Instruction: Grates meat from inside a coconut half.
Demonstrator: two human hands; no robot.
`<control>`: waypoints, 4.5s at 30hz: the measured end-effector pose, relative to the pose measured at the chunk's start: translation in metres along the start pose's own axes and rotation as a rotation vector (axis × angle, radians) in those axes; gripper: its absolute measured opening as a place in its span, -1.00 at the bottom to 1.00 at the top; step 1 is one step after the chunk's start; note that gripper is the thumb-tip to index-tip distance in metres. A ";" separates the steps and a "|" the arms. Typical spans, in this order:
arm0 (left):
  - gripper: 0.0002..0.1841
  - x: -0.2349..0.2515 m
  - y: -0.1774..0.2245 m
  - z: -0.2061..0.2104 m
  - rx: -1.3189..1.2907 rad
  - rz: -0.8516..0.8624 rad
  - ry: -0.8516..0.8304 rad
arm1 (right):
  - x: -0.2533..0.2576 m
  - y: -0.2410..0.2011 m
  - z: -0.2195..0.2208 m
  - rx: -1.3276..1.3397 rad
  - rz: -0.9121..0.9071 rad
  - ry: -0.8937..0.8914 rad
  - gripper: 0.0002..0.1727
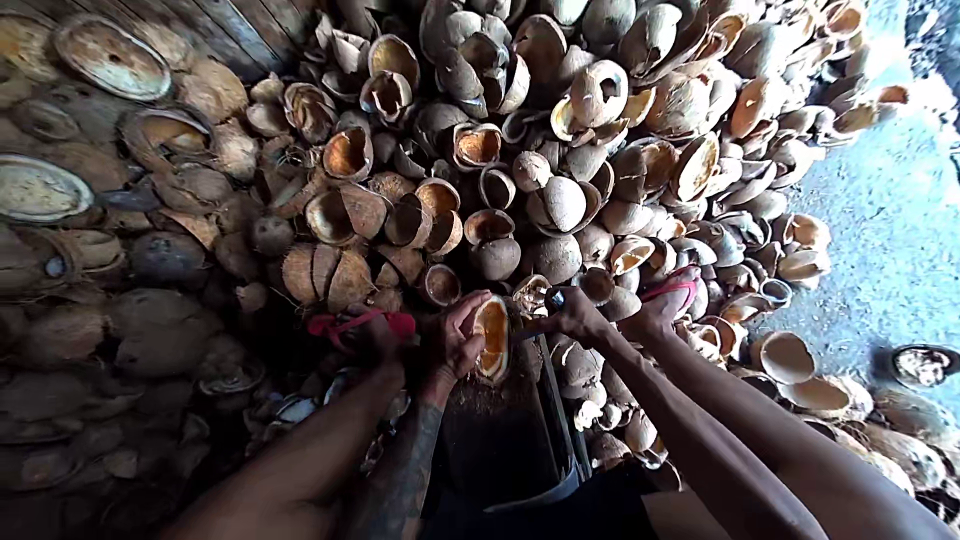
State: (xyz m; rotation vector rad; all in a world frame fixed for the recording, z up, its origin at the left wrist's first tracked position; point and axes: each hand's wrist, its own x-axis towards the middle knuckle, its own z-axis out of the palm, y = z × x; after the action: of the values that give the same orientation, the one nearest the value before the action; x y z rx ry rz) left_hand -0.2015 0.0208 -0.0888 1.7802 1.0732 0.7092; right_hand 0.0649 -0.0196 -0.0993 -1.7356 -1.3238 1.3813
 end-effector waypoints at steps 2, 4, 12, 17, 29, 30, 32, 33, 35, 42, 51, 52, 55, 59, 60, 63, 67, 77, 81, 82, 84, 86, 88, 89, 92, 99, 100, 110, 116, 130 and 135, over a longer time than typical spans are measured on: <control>-0.39 -0.001 0.001 0.001 0.034 -0.007 -0.004 | -0.031 -0.005 0.010 -0.070 -0.018 0.097 -0.44; -0.37 -0.003 0.005 0.003 0.040 -0.042 0.004 | -0.080 -0.004 0.041 0.071 0.094 0.320 -0.45; -0.30 -0.008 -0.001 0.005 -0.233 -0.184 0.103 | -0.082 0.032 0.117 0.631 0.176 0.848 -0.61; -0.29 -0.012 0.006 0.007 -0.125 -0.157 0.141 | -0.082 0.028 0.113 0.780 0.184 0.745 -0.59; -0.48 0.000 0.000 0.001 -0.056 0.075 0.021 | 0.012 0.002 -0.002 0.156 0.118 0.011 -0.56; -0.48 0.001 0.001 0.001 -0.067 0.080 0.030 | 0.016 -0.002 -0.003 0.109 0.062 0.010 -0.54; -0.48 0.000 0.000 0.001 -0.064 0.071 0.034 | 0.007 -0.004 0.002 0.052 -0.010 0.050 -0.49; -0.47 -0.002 0.000 0.003 -0.059 0.054 0.039 | -0.002 -0.005 0.004 0.024 -0.037 0.071 -0.46; -0.47 -0.004 0.001 0.004 -0.052 0.007 0.042 | -0.025 -0.004 0.015 -0.018 -0.102 0.123 -0.45; -0.48 -0.003 -0.001 0.003 -0.166 -0.072 0.072 | -0.106 -0.006 0.114 0.606 0.304 0.817 -0.65; -0.53 -0.010 0.010 -0.013 -0.153 -0.164 0.171 | -0.070 0.016 0.097 0.602 0.312 0.691 -0.57; -0.48 -0.016 0.016 -0.016 -0.113 -0.157 0.164 | -0.091 -0.005 0.101 0.720 0.453 0.649 -0.53; -0.39 -0.037 0.021 0.005 0.064 -0.029 0.103 | -0.122 -0.026 0.114 1.019 0.737 0.643 -0.48; -0.52 -0.021 0.005 0.005 0.005 0.081 0.096 | -0.057 0.001 0.057 0.351 0.456 0.569 -0.49; -0.52 -0.019 0.003 0.004 -0.005 0.082 0.095 | -0.033 0.010 0.034 0.157 0.321 0.468 -0.50; -0.50 -0.017 0.000 0.006 -0.028 0.091 0.079 | 0.020 0.022 0.002 -0.123 0.040 0.347 -0.45; -0.48 -0.018 0.005 -0.004 -0.015 0.118 0.011 | -0.049 0.023 0.047 0.217 0.341 0.499 -0.48; -0.59 0.011 0.008 -0.004 -0.149 -0.098 -0.042 | 0.006 0.014 0.016 -0.056 0.336 0.277 -0.49; -0.62 0.005 0.015 -0.003 -0.185 -0.147 0.005 | -0.011 0.017 0.023 -0.127 0.160 0.364 -0.48; -0.63 0.004 0.017 -0.004 -0.182 -0.160 0.007 | -0.016 0.020 0.026 -0.109 0.119 0.394 -0.49; -0.63 0.000 0.019 -0.005 -0.170 -0.163 0.011 | -0.026 0.025 0.033 -0.060 0.029 0.450 -0.52; -0.63 -0.002 0.019 -0.003 -0.162 -0.155 0.022 | -0.035 0.026 0.036 -0.063 -0.072 0.470 -0.54; -0.62 0.003 0.022 -0.004 -0.093 -0.188 0.021 | -0.047 -0.001 0.038 -0.222 -0.225 0.323 -0.63; -0.63 0.010 0.025 -0.006 -0.067 -0.221 -0.010 | -0.054 -0.038 0.039 -0.388 -0.271 0.151 -0.68; -0.63 -0.006 0.023 -0.006 -0.045 -0.333 -0.086 | -0.075 -0.101 0.065 -0.676 -0.148 -0.050 -0.64; -0.64 -0.015 0.040 0.011 0.063 -0.266 0.244 | -0.149 -0.015 0.077 0.260 0.157 0.649 -0.57; -0.65 -0.018 0.044 0.016 0.089 -0.252 0.258 | -0.154 -0.019 0.090 0.354 0.191 0.702 -0.61; -0.72 0.009 0.035 0.002 -0.068 -0.193 0.120 | -0.049 0.044 0.057 0.306 0.178 0.722 -0.66; -0.61 -0.011 0.040 0.013 0.274 -0.138 0.231 | -0.117 -0.037 0.115 0.826 0.398 0.787 -0.55; -0.62 0.001 0.033 0.012 0.310 -0.210 0.140 | -0.104 -0.016 0.084 0.586 0.340 0.727 -0.57; -0.68 0.025 0.052 0.021 0.416 -0.180 0.072 | -0.075 -0.001 0.061 0.403 0.520 0.680 -0.49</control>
State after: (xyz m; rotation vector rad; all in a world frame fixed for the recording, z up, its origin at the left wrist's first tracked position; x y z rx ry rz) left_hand -0.1538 0.0240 -0.0504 1.9800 1.4927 0.4646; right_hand 0.0085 -0.0973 -0.0882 -2.0538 -0.2199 1.0377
